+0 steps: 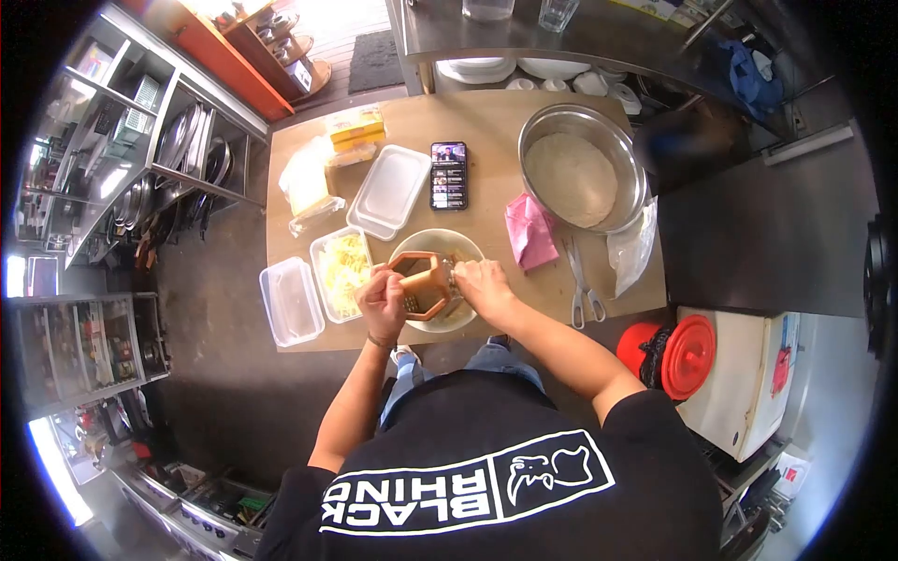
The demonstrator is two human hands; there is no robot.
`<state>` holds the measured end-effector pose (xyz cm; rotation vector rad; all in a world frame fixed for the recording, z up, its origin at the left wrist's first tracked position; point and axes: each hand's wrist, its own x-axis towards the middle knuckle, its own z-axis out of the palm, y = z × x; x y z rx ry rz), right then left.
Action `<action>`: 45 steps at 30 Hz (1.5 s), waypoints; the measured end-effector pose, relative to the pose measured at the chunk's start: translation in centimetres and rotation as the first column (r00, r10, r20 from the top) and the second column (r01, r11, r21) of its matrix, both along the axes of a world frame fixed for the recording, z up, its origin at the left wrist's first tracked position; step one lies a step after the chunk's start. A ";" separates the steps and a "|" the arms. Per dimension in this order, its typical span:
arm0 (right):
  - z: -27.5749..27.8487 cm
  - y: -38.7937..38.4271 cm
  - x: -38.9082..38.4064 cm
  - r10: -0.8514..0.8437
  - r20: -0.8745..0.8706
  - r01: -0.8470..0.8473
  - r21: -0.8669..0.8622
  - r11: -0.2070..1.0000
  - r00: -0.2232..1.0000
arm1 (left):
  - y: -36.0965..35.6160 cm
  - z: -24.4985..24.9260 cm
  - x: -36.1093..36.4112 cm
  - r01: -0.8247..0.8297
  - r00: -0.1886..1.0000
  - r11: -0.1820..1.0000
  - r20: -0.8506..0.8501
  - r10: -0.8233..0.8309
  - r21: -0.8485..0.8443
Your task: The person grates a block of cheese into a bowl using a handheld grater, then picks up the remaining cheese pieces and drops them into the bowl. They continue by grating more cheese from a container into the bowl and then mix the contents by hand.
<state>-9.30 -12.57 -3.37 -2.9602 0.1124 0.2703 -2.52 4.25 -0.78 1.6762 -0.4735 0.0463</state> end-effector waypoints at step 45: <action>2.5 0.7 -1.9 -0.559 -0.012 0.293 0.861 0.416 0.829 | 5.4 -5.2 -0.1 -0.192 0.981 0.958 -0.010 0.195 -0.212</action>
